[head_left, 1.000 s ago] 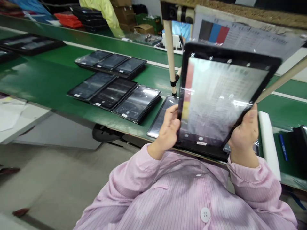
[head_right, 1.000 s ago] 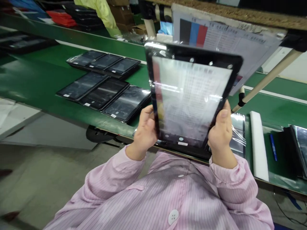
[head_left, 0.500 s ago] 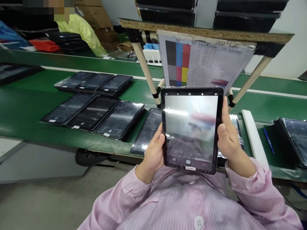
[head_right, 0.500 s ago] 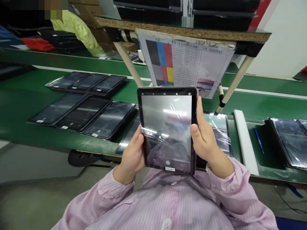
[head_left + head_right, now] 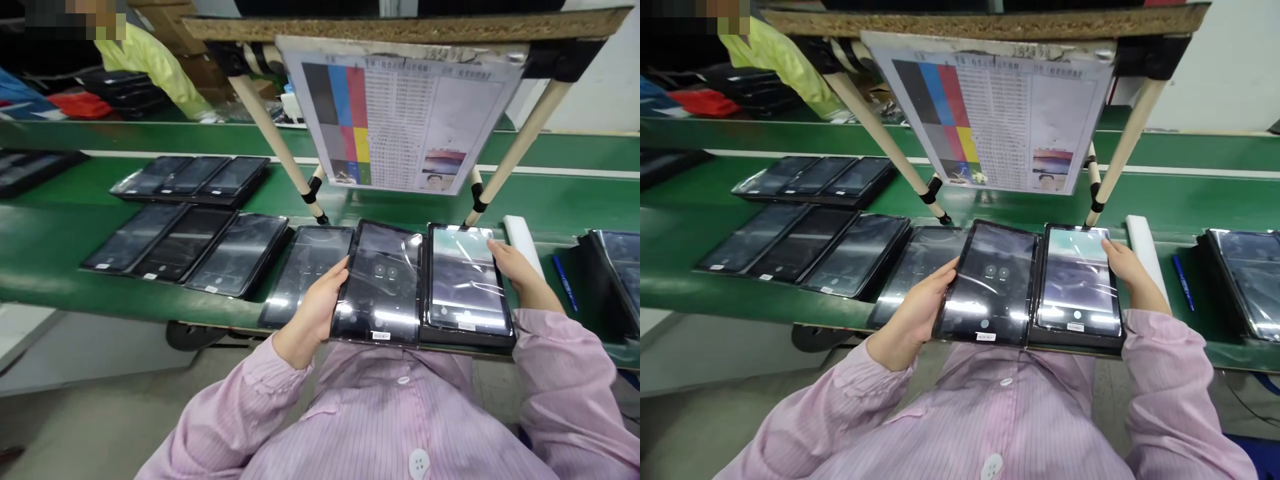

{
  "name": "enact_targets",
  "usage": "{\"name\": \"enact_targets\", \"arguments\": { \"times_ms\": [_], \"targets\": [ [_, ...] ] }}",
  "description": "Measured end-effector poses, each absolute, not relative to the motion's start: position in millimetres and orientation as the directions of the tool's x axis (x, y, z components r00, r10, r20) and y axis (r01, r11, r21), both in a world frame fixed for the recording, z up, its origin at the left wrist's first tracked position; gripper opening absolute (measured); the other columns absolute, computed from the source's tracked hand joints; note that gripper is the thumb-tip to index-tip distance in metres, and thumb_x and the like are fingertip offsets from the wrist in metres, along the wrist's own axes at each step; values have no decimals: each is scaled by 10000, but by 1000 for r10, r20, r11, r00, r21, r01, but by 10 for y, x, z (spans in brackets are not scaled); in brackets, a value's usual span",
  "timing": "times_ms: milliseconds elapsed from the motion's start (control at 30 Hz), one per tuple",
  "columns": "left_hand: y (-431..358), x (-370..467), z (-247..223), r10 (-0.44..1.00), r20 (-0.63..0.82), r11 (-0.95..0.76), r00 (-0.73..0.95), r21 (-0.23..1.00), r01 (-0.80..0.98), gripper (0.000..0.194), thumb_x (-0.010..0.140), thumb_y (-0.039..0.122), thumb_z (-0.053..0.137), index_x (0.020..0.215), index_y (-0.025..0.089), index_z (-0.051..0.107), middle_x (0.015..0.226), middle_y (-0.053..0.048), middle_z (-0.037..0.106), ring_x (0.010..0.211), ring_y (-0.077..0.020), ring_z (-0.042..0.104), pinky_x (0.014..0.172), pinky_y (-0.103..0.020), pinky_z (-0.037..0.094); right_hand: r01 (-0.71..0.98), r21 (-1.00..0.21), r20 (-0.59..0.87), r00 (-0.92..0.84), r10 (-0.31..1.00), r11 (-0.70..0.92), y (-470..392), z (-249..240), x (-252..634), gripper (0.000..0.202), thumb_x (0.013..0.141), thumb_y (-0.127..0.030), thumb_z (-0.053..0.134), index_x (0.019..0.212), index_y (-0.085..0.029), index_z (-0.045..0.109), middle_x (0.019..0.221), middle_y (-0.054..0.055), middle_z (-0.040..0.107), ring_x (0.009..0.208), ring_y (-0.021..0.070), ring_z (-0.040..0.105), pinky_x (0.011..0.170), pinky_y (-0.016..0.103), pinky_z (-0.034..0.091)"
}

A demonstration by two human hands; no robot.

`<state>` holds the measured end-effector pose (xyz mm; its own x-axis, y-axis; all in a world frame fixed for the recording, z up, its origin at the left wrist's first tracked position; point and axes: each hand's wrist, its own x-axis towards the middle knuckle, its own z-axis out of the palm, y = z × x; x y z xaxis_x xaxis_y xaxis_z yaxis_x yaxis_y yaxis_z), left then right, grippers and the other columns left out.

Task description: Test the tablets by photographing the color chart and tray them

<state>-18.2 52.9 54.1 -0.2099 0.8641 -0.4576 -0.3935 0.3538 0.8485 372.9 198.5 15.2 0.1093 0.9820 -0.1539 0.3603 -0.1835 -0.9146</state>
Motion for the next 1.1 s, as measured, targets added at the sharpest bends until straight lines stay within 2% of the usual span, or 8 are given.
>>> {"name": "enact_targets", "arguments": {
  "times_ms": [167, 267, 333, 567, 700, 833, 933, 1100],
  "targets": [
    [374, -158, 374, 959, -83, 144, -271, 966, 213, 637, 988, 447, 598, 1573, 222, 489, 1695, -104, 410, 1601, -292, 327, 1344, -500, 193, 86, -963, -254, 39, 966, -257, 2037, 176, 3630, 473, 877, -682, 619, 879, -213, 681, 902, 103, 783, 1047, 301, 757, 918, 435, 662],
    [224, -29, 397, 980, 180, -117, -82, 861, 496, 626, 1031, 452, 534, 1611, 247, 413, 1712, -114, 365, 1616, -286, 282, 1339, -554, 197, -25, -975, -220, 37, 975, -220, 1818, 371, 3583, 458, 870, -671, 645, 1004, -234, 686, 975, 69, 791, 1005, 278, 767, 890, 412, 668],
    [172, 108, 466, 974, 215, -215, 64, 810, 545, 561, 1056, 427, 493, 1588, 257, 437, 1666, -124, 423, 1586, -279, 342, 1319, -559, 264, -88, -972, -221, 8, 975, -219, 1608, 514, 3524, 484, 873, -673, 656, 1098, -246, 691, 1027, 64, 792, 992, 283, 769, 882, 438, 670],
    [281, 469, 581, 938, 96, -213, 333, 916, 339, 524, 1049, 455, 512, 1541, 276, 505, 1594, -125, 498, 1510, -283, 449, 1292, -521, 342, -274, -949, -180, 76, 981, -153, 1170, 741, 3346, 831, 685, -432, 919, 1422, -338, 547, 1174, 27, 771, 957, 277, 767, 835, 454, 672],
    [368, 543, 467, 961, -97, 88, 258, 995, 45, 721, 944, 604, 652, 1568, 284, 485, 1631, -140, 483, 1505, -332, 475, 1270, -547, 360, -289, -951, -153, 148, 977, -105, 1014, 854, 3430, 934, 687, -458, 927, 1506, -361, 488, 1302, 14, 730, 982, 233, 758, 799, 378, 672],
    [326, 554, 538, 934, -244, 310, 260, 917, -252, 847, 861, 659, 731, 1577, 284, 479, 1610, -165, 518, 1422, -363, 571, 1161, -530, 497, -280, -958, 20, 172, 985, 68, 780, 1075, 3154, 957, 770, -568, 863, 1574, -409, 369, 1437, 3, 656, 1141, 244, 725, 875, 384, 665],
    [227, 434, 719, 996, -86, 92, 34, 940, -330, 761, 850, 590, 780, 1513, 292, 554, 1549, -117, 594, 1409, -329, 589, 1142, -454, 533, -248, -924, 259, 150, 954, 290, 690, 1215, 2681, 935, 808, -630, 815, 1577, -414, 329, 1422, 28, 664, 1235, 270, 690, 959, 432, 646],
    [39, 24, 889, 922, 267, -304, -280, 947, -100, 737, 862, 456, 811, 1525, 285, 538, 1541, -99, 593, 1450, -334, 548, 1237, -485, 443, -197, -835, 503, 102, 858, 513, 684, 1302, 1978, 612, 898, -746, 632, 1327, -309, 644, 1343, 58, 703, 1310, 294, 644, 1116, 469, 575]
  ]
}}
